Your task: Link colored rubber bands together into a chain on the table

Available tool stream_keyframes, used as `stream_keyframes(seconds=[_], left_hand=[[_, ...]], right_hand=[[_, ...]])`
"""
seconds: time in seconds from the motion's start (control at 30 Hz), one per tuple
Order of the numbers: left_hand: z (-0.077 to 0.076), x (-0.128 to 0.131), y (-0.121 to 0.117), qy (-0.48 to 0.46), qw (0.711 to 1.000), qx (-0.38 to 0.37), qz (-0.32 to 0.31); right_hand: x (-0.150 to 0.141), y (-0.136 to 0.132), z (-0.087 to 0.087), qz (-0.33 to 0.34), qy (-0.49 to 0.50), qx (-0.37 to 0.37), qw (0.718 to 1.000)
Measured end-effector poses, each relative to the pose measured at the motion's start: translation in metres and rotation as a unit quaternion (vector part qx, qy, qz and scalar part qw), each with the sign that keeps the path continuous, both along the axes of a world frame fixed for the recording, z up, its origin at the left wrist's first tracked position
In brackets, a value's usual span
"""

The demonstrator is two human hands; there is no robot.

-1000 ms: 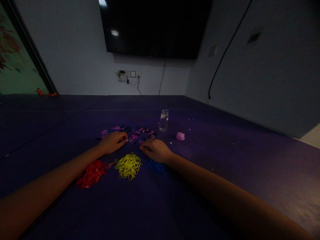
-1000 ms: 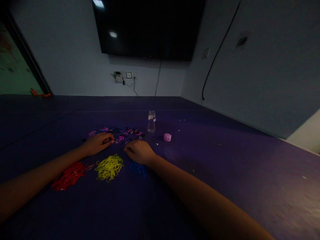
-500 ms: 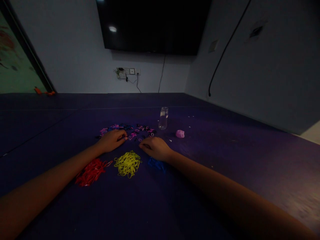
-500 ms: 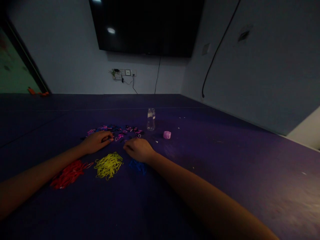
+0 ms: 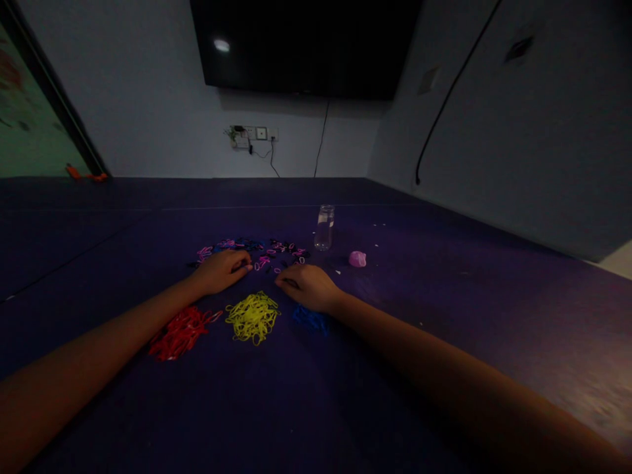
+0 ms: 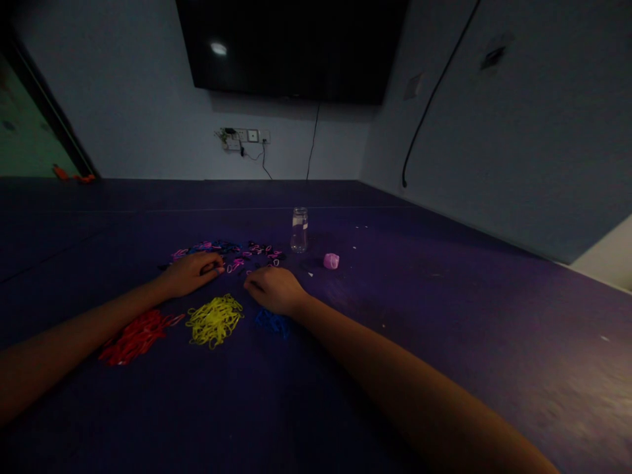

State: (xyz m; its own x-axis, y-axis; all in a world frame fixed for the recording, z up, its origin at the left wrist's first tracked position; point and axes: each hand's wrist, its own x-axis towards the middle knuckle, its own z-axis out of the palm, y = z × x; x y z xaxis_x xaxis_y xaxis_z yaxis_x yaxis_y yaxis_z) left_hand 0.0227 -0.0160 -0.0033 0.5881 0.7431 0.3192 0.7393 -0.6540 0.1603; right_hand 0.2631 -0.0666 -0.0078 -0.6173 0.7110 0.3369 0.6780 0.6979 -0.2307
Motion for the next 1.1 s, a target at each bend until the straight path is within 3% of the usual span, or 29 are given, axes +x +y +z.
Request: stream_keyframes(seconds=[1.1], left_hand=[[0.0041, 0.0009, -0.0002, 0.012, 1.000, -0.015, 0.016]], right_hand=[[-0.0007, -0.0008, 0.0005, 0.005, -0.002, 0.004, 1.000]])
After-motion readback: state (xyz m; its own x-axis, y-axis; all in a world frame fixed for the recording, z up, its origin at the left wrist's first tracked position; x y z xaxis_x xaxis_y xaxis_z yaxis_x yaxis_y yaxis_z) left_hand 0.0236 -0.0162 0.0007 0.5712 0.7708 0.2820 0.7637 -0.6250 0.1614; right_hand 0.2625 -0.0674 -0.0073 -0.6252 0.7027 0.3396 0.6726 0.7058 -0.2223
